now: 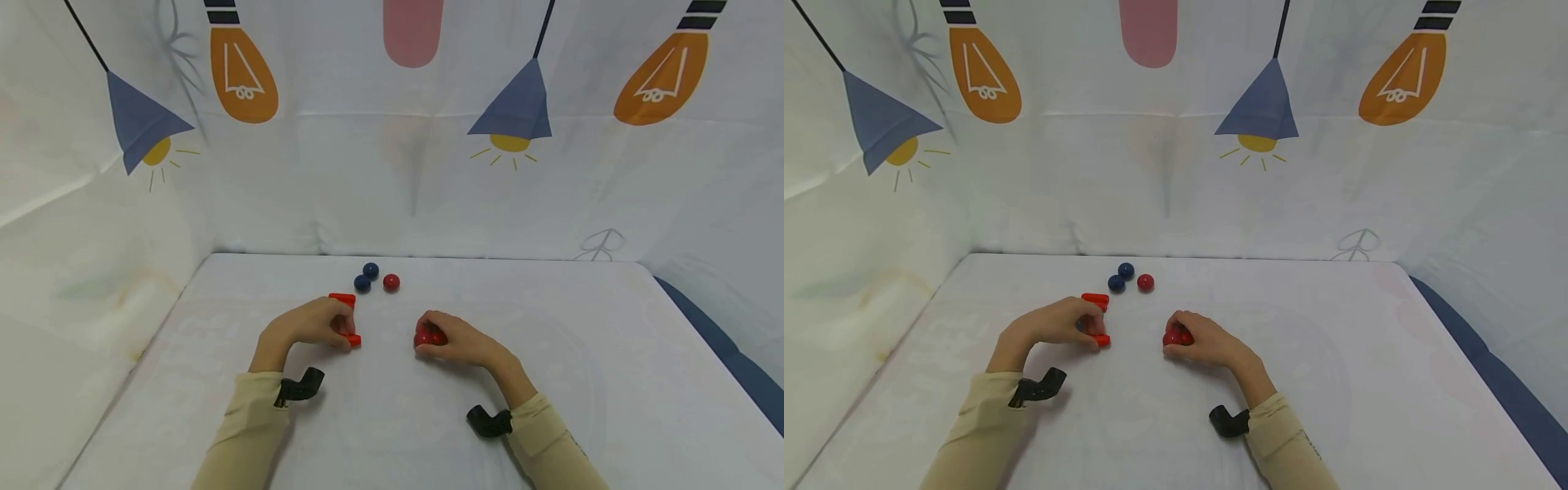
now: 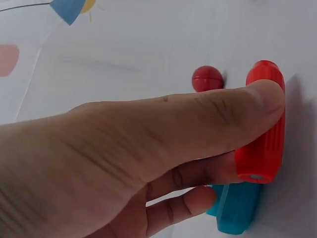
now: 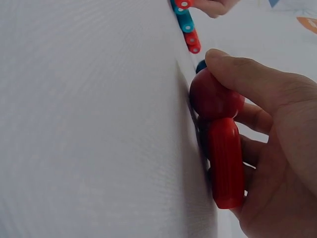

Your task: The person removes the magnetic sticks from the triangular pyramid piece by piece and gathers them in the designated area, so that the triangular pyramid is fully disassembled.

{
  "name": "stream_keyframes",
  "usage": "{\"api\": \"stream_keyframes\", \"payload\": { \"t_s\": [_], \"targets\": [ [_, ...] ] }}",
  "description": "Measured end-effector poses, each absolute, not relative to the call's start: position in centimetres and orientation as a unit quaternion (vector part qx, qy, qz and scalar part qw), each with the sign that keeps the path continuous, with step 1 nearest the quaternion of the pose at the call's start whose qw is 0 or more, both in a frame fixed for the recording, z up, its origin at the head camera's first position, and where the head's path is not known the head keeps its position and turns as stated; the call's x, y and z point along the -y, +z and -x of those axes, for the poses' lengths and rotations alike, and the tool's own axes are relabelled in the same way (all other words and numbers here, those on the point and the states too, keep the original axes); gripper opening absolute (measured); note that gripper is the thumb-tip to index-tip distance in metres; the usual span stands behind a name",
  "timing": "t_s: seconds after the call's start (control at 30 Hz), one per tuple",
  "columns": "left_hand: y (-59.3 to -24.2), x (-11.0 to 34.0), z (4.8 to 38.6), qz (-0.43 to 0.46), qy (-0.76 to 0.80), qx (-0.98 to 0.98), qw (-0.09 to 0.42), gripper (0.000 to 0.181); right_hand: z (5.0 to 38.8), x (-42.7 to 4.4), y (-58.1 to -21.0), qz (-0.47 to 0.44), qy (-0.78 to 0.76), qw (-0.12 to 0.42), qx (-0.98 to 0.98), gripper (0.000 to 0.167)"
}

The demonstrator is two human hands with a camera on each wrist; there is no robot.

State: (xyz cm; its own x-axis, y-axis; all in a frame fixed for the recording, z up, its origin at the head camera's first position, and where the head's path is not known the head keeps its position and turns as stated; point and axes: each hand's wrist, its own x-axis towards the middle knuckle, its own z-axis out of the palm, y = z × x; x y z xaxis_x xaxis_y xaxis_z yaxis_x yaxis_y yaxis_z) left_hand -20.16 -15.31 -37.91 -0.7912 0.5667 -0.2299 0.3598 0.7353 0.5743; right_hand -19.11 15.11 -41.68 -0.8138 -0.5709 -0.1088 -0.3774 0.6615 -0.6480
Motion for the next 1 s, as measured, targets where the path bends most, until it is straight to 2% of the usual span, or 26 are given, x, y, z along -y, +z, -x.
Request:
{"api": "stream_keyframes", "payload": {
  "t_s": [1.0],
  "targets": [
    [-38.0, 17.6, 20.7, -0.236, 0.269, -0.911, 0.207, 0.012, 19.2, -15.6, -41.6, 0.263, -0.326, 0.171, -0.892, 0.040]
  ]
}}
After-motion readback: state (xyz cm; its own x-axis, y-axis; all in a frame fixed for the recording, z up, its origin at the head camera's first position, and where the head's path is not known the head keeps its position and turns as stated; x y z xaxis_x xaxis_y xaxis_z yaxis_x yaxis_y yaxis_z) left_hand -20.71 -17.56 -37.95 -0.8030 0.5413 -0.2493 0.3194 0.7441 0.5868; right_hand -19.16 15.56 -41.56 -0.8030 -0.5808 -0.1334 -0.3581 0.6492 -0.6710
